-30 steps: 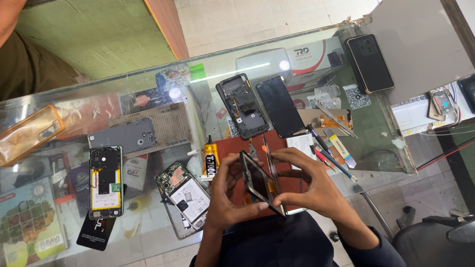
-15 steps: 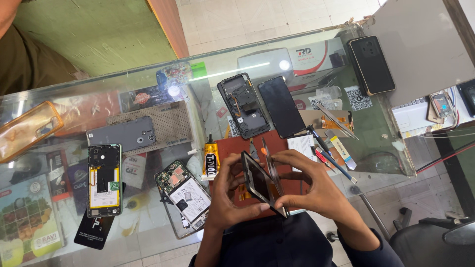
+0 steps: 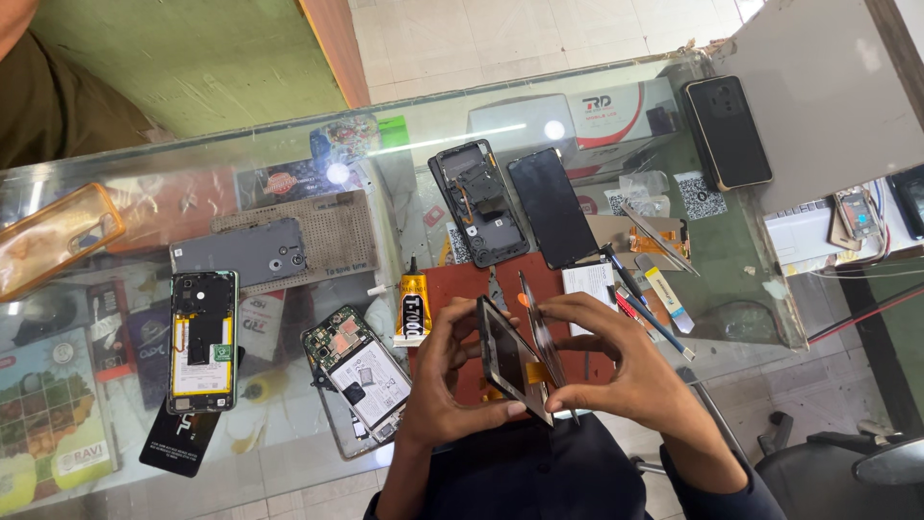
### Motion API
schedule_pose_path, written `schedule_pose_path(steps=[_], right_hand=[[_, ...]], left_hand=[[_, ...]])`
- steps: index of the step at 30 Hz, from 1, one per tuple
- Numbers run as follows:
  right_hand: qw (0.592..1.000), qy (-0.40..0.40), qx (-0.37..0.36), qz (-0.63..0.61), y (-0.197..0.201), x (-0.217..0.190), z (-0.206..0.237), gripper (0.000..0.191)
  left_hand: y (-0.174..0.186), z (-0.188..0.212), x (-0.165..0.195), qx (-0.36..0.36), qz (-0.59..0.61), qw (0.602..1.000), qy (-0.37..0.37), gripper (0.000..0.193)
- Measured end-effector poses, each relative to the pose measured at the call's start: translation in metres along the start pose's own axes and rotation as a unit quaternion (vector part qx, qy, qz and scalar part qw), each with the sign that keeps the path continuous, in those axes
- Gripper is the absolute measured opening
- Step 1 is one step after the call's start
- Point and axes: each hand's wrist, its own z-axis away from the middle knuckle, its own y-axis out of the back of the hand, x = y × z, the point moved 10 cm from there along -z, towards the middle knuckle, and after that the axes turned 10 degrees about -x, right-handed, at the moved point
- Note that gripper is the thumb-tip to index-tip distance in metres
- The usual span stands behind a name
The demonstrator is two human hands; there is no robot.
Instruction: The person applies adhesive to a smartphone screen assembly and then aligns and presses it onto a phone chassis. They handle the screen, adhesive tube, and chassis, then place the assembled unit on the workbench.
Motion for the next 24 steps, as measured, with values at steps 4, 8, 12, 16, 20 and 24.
schedule_pose_path(steps=[4, 8, 12, 16, 20, 24], right_hand=[[1.0, -0.001, -0.022, 0.016, -0.005, 0.0, -0.002, 0.093], [0.997, 0.0, -0.028, 0.066, -0.008, -0.001, -0.003, 0.093], [0.997, -0.003, -0.03, 0.064, -0.011, -0.001, -0.003, 0.092], [0.999, -0.013, -0.01, 0.029, -0.007, 0.001, -0.002, 0.092], [1.0, 0.003, 0.003, -0.011, -0.003, -0.002, 0.0, 0.091], [0.999, 0.009, 0.019, -0.026, 0.003, -0.003, 0.003, 0.089]], left_hand=[[-0.005, -0.001, 0.002, -0.013, -0.005, 1.0, 0.0, 0.1], [-0.006, -0.003, 0.001, -0.012, -0.022, 0.999, 0.031, 0.099], [-0.005, -0.004, 0.001, 0.006, -0.011, 0.999, 0.048, 0.1], [-0.006, -0.006, 0.004, 0.003, -0.012, 0.999, 0.042, 0.098], [-0.008, -0.005, 0.005, 0.001, -0.034, 0.998, 0.057, 0.098], [-0.015, -0.006, 0.008, -0.033, -0.043, 0.997, 0.059, 0.094]])
